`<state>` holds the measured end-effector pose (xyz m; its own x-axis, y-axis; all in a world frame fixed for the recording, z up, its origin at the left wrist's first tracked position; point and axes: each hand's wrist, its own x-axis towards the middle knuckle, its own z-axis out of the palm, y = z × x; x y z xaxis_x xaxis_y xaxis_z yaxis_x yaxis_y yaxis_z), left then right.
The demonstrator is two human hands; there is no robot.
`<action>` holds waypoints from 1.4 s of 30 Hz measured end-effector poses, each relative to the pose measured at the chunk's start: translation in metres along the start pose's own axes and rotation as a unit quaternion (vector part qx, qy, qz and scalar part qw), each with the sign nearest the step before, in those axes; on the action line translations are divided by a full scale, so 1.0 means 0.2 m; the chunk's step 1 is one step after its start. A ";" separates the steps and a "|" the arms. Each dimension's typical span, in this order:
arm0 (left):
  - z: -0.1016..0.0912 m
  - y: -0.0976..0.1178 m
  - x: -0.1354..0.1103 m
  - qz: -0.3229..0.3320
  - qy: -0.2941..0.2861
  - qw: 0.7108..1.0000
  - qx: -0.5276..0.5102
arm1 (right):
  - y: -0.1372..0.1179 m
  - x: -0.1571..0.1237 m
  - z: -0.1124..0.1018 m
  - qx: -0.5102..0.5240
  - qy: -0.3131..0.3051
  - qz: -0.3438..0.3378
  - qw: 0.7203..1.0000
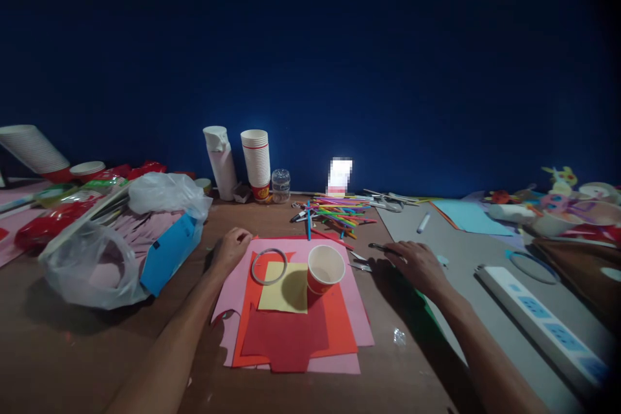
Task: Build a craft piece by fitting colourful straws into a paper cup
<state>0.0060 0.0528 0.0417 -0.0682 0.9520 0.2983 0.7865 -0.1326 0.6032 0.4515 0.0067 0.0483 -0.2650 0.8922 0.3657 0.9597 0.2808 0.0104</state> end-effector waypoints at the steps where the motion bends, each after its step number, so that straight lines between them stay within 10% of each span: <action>1: 0.00 0.00 0.00 0.001 0.009 1.000 0.001 | -0.01 0.03 0.00 -0.002 -0.003 -0.006 1.000; 9: 0.03 -0.01 -0.01 0.016 0.076 0.997 -0.001 | -0.06 0.15 0.10 0.014 -0.055 -0.016 0.998; 42: 0.13 0.06 -0.06 -0.045 0.054 0.989 -0.132 | -0.02 0.06 0.15 0.093 -0.052 0.003 0.994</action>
<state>0.0316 0.0466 0.0263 -0.2072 0.9302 0.3031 0.5873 -0.1295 0.7989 0.4423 0.0262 0.0243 -0.2770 0.9232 0.2665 0.9298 0.3275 -0.1679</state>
